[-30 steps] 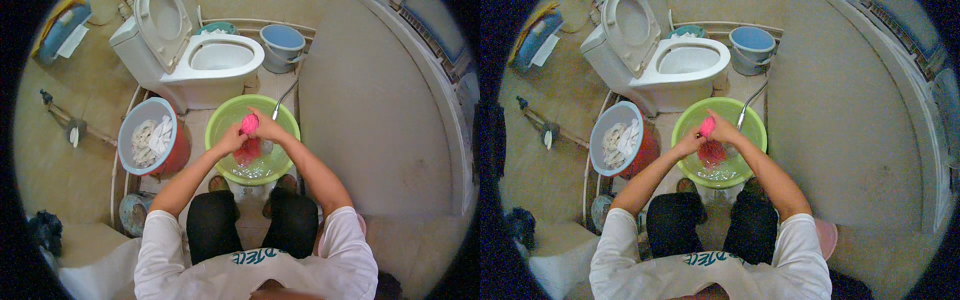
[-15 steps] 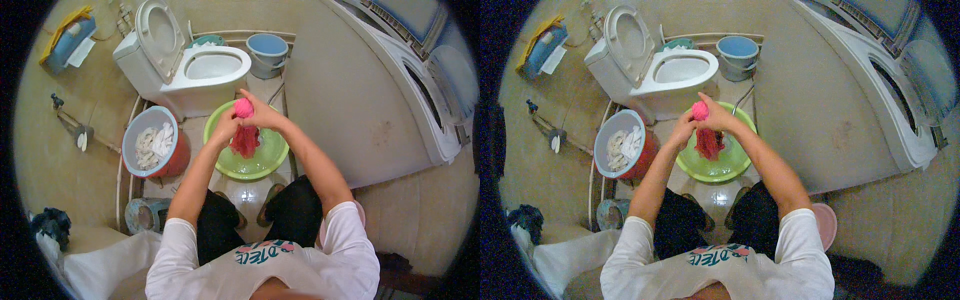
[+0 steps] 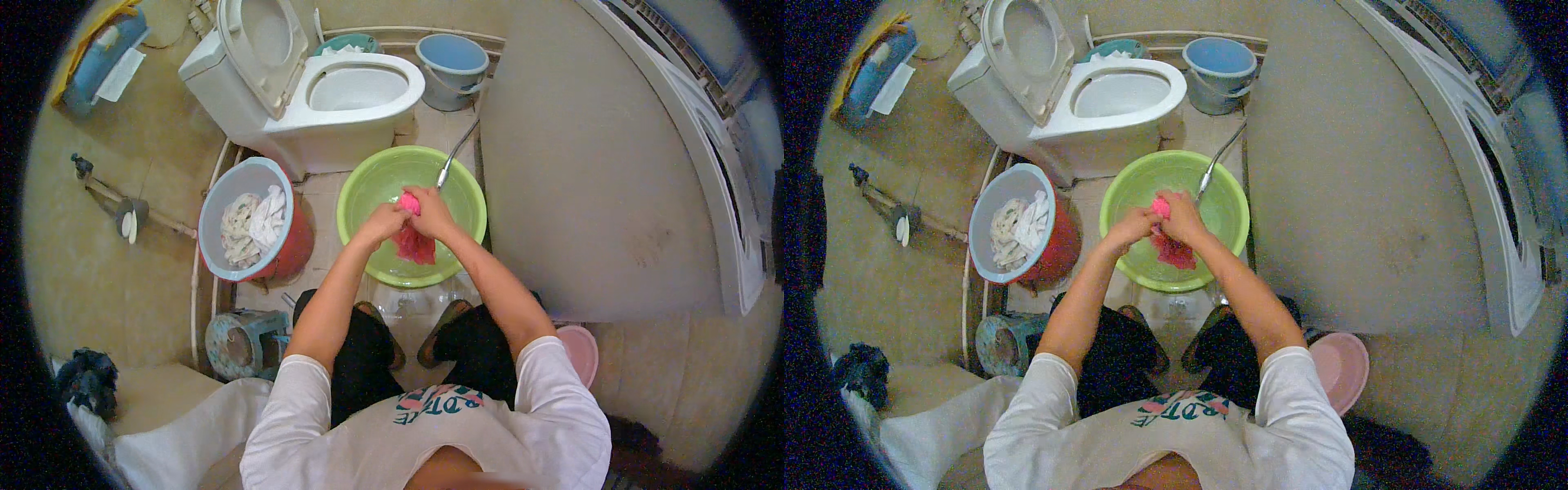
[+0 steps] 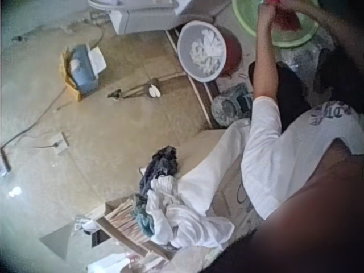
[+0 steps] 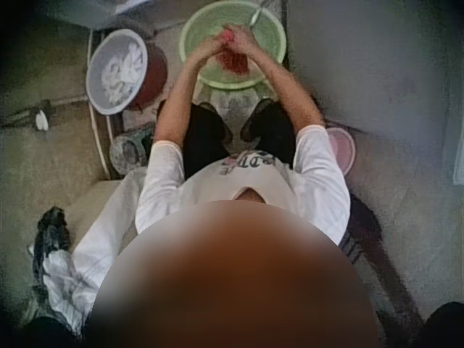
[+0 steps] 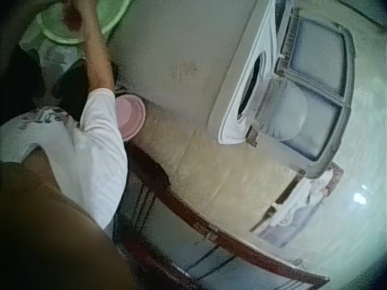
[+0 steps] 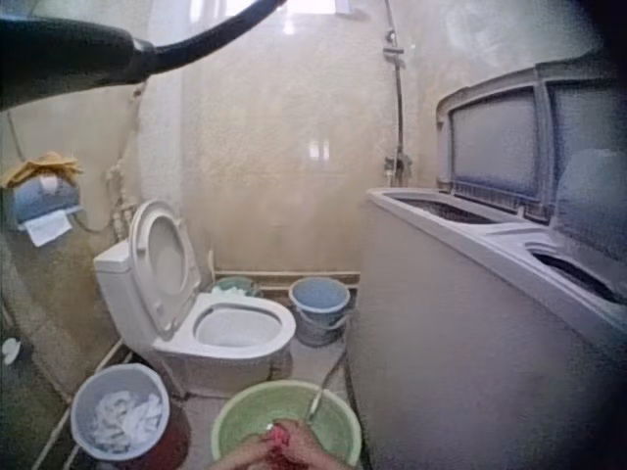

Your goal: The person sits on the floor and hand-washes a pink garment in a green basin filled with water. They repeatedly scrub and squeeze the fabric under a running tap. After rinsing, they wring out the garment and place it into a red bucket containing other clothes.

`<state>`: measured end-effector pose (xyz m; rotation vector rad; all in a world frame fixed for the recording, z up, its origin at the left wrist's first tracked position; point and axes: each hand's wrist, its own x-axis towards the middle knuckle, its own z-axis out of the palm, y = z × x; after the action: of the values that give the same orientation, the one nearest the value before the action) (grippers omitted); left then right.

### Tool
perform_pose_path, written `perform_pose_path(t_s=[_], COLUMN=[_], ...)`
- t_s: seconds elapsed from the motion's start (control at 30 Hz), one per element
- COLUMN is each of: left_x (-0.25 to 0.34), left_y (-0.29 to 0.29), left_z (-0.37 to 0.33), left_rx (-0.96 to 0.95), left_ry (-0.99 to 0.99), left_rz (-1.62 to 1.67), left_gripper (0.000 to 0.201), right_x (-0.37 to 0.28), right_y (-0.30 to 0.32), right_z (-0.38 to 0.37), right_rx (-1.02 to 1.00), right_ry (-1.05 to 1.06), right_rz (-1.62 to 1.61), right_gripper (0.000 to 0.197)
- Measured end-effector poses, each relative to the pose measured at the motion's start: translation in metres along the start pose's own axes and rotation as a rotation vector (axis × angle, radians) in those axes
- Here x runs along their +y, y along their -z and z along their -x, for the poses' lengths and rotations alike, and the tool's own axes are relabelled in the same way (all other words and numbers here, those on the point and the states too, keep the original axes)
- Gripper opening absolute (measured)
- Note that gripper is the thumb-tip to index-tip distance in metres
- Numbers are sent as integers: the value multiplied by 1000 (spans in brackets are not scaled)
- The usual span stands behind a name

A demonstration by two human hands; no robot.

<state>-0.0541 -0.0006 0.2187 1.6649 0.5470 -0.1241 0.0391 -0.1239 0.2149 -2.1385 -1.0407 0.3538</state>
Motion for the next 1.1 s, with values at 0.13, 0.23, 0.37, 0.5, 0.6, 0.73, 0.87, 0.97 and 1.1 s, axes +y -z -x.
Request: perform_pose_path(t_s=[0.13,0.23,0.37,0.5,0.6,0.73,0.87,0.97,1.1], left_x=[-16,-22,-9,-5,-19,-48,-104,-99,-52], left_y=[5,0,-7,-12,-1,-20,-23,-34,-64], left_z=[-17,-14,-12,-12,-5,-30,-53,-45,-32], left_rx=[117,160,20,-68,-67,-91,-12,-210,-374], left_ry=[-82,-99,-81,-75,-13,-207,-291,308,790], left_rz=[-526,-581,-663,-678,-767,-689,-642,-176,782], left_gripper=[42,37,36,35,37,34,54,80,103], right_x=[52,86,135,155,115,149,121,63,84], right_y=[-38,-74,-117,-138,-139,-131,-106,-61,-38], right_z=[-7,-5,9,29,33,35,11,-8,-21], right_rx=[-59,-51,18,-49,-318,-325,-86,-151,-50], right_ry=[-90,-146,-90,-205,-363,-503,-329,-476,-662], right_rz=[15,68,46,143,231,280,-28,-158,-153], right_gripper=[74,80,88,86,83,76,63,56,47])
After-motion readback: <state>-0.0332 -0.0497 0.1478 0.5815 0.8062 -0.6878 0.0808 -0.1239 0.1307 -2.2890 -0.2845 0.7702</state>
